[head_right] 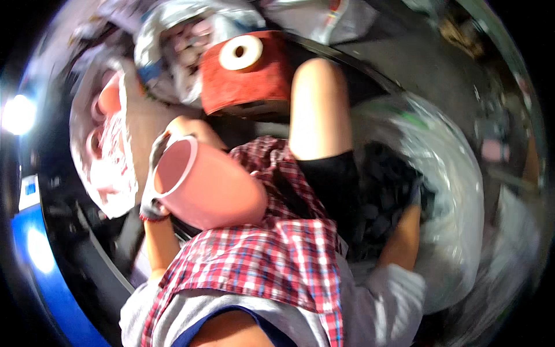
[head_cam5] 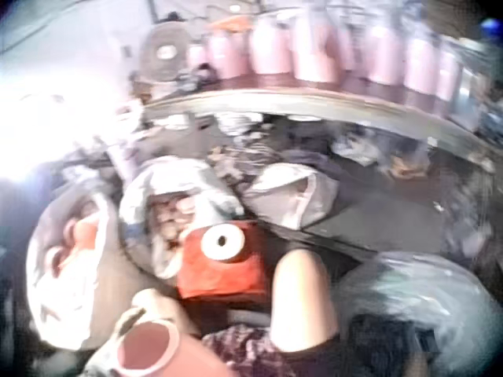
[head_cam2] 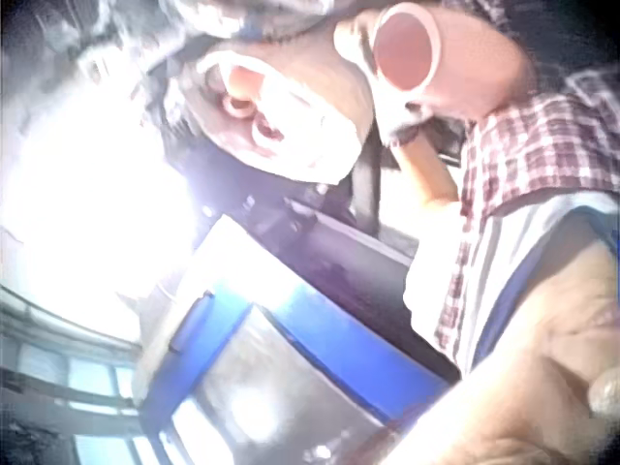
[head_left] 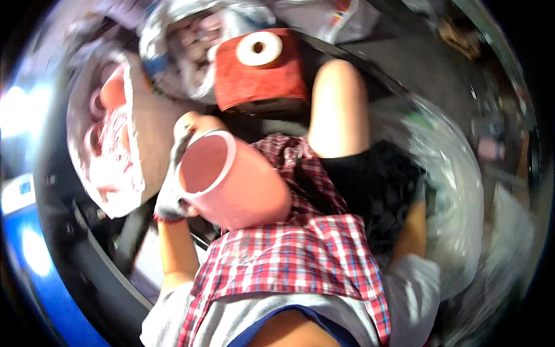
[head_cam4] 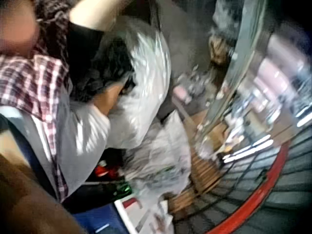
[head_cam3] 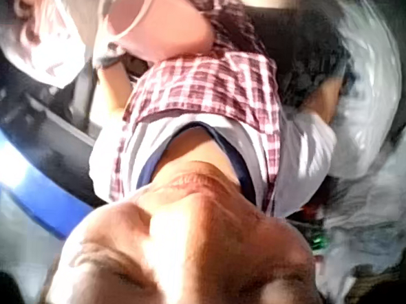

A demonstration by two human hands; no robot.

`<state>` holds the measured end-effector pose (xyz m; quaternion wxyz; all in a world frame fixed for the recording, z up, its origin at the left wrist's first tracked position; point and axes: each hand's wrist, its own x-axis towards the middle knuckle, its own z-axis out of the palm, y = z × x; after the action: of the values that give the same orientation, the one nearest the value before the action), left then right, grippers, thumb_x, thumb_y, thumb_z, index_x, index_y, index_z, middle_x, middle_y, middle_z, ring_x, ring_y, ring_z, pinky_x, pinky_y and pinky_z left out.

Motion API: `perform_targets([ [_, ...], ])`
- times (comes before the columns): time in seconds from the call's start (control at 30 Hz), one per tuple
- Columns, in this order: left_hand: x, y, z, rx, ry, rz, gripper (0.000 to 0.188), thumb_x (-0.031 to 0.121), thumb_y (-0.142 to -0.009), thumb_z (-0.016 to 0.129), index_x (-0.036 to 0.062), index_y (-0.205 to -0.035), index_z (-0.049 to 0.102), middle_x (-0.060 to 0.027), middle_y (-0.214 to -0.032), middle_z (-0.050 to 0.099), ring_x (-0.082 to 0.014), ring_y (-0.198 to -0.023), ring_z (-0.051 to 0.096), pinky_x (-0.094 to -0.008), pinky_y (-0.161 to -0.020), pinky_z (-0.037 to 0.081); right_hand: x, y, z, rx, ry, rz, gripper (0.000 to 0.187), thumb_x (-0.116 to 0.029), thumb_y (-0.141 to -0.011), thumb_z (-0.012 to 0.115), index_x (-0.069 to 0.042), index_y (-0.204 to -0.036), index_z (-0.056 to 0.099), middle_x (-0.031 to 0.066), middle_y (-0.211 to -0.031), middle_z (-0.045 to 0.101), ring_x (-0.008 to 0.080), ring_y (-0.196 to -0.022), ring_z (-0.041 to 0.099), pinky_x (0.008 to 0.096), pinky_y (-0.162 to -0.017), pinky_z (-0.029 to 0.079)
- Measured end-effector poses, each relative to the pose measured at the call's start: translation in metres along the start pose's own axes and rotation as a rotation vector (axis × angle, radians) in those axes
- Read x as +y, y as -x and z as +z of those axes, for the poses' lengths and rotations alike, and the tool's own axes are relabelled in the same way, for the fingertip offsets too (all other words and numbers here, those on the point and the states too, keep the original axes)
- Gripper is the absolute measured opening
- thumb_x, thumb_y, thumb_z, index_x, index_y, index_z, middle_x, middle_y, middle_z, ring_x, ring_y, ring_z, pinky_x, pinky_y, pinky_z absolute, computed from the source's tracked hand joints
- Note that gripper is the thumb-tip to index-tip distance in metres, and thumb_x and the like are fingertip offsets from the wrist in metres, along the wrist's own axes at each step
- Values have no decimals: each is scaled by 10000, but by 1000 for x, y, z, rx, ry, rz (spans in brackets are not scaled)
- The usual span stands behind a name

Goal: The person assembles pink thermal carafes by hand, inserting white inner lids and grey outer lids into the bodies and then placing the finished items on a shelf.

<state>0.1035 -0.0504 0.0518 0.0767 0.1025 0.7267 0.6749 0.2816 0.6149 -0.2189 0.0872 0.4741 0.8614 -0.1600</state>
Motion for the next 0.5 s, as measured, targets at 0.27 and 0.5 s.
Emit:
perform_targets([
  [0.27,36,-24,11,-20,198,46,1396,540,-420,893,-5,-1453,128,-151,-1411,371,-252,-1309,365,-386,-1085,270,-14,12,-26,6,-13,-80,608,-388,-833,601,2,-1279,466,266,-1037,612,353,-996,601,424,-849,470],
  [0.5,-2,-26,30,-181,162,70,1326,522,-510,871,3,-1462,107,-157,-1458,305,-259,-1351,295,-407,-1110,217,-18,18,-60,-40,12,-155,616,-345,-835,609,22,-1298,432,269,-1023,612,359,-984,602,426,-838,474],
])
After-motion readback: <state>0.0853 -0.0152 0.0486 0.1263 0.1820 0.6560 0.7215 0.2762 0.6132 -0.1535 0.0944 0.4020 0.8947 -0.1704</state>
